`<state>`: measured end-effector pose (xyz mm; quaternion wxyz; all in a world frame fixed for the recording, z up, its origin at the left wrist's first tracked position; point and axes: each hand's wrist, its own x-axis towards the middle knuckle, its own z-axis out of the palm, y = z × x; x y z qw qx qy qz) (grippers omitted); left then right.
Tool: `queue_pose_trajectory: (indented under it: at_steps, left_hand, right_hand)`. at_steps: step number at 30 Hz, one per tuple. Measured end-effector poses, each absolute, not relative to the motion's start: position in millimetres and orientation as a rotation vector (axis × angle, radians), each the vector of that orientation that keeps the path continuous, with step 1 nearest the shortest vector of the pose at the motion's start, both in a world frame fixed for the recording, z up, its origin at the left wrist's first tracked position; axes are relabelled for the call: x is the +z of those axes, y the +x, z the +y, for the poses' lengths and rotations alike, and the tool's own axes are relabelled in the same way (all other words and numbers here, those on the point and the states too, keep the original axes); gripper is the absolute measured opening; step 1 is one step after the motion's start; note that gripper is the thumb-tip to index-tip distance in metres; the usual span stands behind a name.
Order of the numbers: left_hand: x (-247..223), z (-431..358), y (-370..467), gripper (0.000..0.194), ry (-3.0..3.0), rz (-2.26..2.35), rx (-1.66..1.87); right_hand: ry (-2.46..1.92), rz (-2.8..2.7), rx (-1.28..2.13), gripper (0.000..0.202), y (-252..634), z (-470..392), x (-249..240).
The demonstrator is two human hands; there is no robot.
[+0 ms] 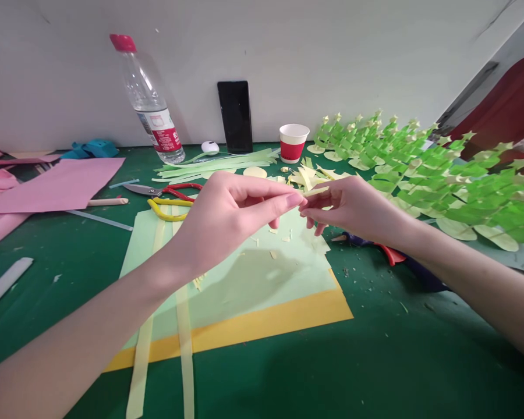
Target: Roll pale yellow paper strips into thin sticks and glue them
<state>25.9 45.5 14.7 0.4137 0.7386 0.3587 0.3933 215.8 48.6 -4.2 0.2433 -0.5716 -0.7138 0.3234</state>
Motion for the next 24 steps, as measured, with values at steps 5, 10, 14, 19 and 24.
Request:
queue_pose_trajectory:
  at_steps: [5, 10, 14, 19, 24]
  left_hand:
    - [15.8, 44.7, 26.1, 0.016, 1.852, 0.890, 0.984]
    - [15.0, 47.3, 24.6, 0.016, 1.853, 0.892, 0.989]
    - [15.7, 47.4, 24.2, 0.016, 1.859, 0.895, 0.988]
    - [16.8, 44.9, 24.9, 0.016, 1.876, 0.883, 0.990]
    - [16.2, 45.9, 24.9, 0.015, 1.853, 0.862, 0.995]
  right_hand:
    - [-1.528, -1.916, 0.862, 0.011, 217.3, 49.2, -5.9]
    - [-1.490, -1.892, 0.842, 0.010, 216.9, 49.3, -4.8]
    - [-1.479, -1.922, 0.871, 0.017, 216.4, 48.8, -3.8]
    - [-1.501, -1.956, 0.893, 0.026, 216.4, 49.2, -4.2]
    - [-1.537, -1.923, 0.866, 0.030, 216.5, 48.8, -4.5]
